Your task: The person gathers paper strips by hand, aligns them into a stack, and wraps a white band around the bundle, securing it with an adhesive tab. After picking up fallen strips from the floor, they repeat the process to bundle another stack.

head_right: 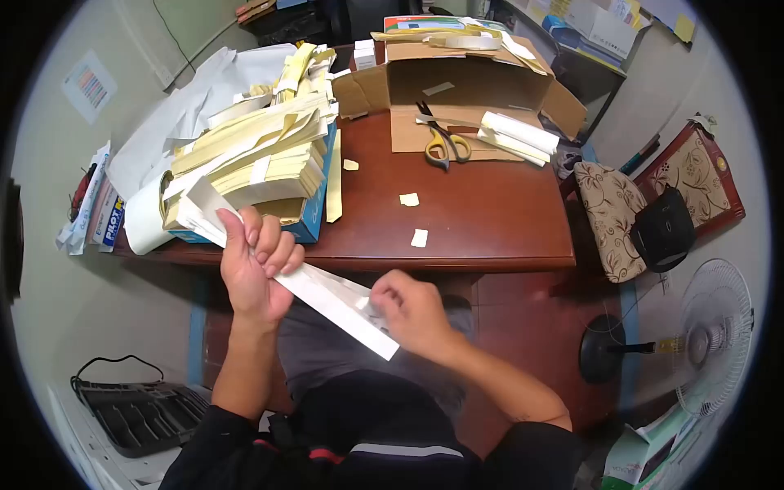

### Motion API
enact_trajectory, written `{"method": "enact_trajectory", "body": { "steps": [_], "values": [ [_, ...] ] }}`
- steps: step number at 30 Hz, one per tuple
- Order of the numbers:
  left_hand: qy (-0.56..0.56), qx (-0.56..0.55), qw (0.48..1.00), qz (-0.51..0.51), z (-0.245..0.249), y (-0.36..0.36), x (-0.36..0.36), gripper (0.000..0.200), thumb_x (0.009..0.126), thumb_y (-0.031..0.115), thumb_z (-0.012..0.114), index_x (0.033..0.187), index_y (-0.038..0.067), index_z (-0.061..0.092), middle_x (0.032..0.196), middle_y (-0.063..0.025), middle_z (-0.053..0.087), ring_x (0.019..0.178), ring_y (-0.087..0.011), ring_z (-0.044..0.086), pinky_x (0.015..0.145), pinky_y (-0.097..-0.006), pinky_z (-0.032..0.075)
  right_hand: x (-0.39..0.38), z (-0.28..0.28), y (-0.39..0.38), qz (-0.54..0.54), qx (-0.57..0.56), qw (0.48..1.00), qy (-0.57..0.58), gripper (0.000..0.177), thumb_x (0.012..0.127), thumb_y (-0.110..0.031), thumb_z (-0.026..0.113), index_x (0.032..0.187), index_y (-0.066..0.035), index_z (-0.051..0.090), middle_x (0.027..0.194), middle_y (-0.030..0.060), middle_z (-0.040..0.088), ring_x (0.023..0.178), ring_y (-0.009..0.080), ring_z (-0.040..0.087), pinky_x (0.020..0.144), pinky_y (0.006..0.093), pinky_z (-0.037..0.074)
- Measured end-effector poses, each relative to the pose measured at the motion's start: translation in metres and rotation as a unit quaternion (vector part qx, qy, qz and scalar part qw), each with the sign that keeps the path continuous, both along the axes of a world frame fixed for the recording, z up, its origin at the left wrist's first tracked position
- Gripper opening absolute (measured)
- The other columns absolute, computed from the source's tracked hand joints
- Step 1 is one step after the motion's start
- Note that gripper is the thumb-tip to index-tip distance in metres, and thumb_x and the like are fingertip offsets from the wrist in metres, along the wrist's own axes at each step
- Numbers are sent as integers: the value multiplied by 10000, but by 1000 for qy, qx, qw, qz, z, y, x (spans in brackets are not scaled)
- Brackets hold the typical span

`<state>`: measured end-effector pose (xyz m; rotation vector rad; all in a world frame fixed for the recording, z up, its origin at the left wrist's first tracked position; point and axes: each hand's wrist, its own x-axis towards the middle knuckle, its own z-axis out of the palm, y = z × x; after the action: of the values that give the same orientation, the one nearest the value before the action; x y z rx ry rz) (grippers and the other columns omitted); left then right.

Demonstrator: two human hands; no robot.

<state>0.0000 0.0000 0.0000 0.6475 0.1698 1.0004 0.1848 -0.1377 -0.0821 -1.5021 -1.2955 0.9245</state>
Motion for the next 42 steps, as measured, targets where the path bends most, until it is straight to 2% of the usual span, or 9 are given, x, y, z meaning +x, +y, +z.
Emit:
{"method": "enact_trajectory", "body": {
  "steps": [5,7,12,18,25,28,31,36,42],
  "values": [
    [155,110,981,26,6,-33,25,542,1121,579,358,816,133,395,670,2,378,525,-122,387,553,-303,386,-18,62,-5,39,205,969,-132,1013,810,-214,883,1595,21,287,1470,252,515,1331,420,528,1133,505,413],
    [132,164,977,-3,4,-40,36,558,1109,603,349,814,131,396,657,4,380,513,-130,391,567,-311,407,-29,60,4,75,209,969,-108,1034,786,-196,885,1584,51,277,1398,278,555,1292,440,555,1121,503,418],
    [44,131,984,-111,17,-32,17,599,1120,622,261,765,153,372,612,29,315,476,-103,271,518,-290,325,-22,21,4,54,207,968,-131,620,853,-151,769,1387,-63,466,923,236,712,748,450,712,647,522,566],
    [43,150,982,-108,5,-25,19,619,1129,614,240,731,157,364,561,38,276,451,-94,197,467,-278,229,22,43,5,160,189,938,-242,728,862,-549,812,1324,-35,585,1077,215,721,946,383,725,796,484,566],
    [93,44,988,-115,-20,-9,20,585,1149,542,302,764,112,394,598,12,314,478,-92,235,483,-274,251,184,80,94,-289,279,779,-482,264,830,-114,821,1071,-23,763,1015,185,750,1003,381,683,919,467,542],
    [95,25,988,-121,-25,-8,24,560,1146,537,327,812,102,442,615,28,303,484,-72,238,483,-254,255,223,66,117,-190,162,822,-512,197,853,-140,809,1021,-38,790,979,153,760,981,367,677,907,462,535],
    [108,29,988,-110,-24,-7,23,493,1148,495,389,849,113,476,612,47,301,471,-65,239,477,-257,245,210,65,123,-264,202,849,-411,155,889,-164,784,983,-43,802,951,135,764,939,350,674,865,415,531],
    [145,-7,987,-66,-27,-12,35,186,1083,244,634,1058,64,596,646,69,337,496,-42,291,494,-243,268,151,76,81,-141,200,946,210,174,1009,-188,705,974,-17,702,988,156,769,942,175,707,865,364,554],
    [121,47,989,-68,-14,-19,58,569,986,310,779,1408,1,555,797,73,475,607,-18,373,540,-212,300,50,72,33,10,151,914,376,128,1038,-128,677,961,-29,649,909,135,759,800,149,708,765,285,555]
  ]
}}
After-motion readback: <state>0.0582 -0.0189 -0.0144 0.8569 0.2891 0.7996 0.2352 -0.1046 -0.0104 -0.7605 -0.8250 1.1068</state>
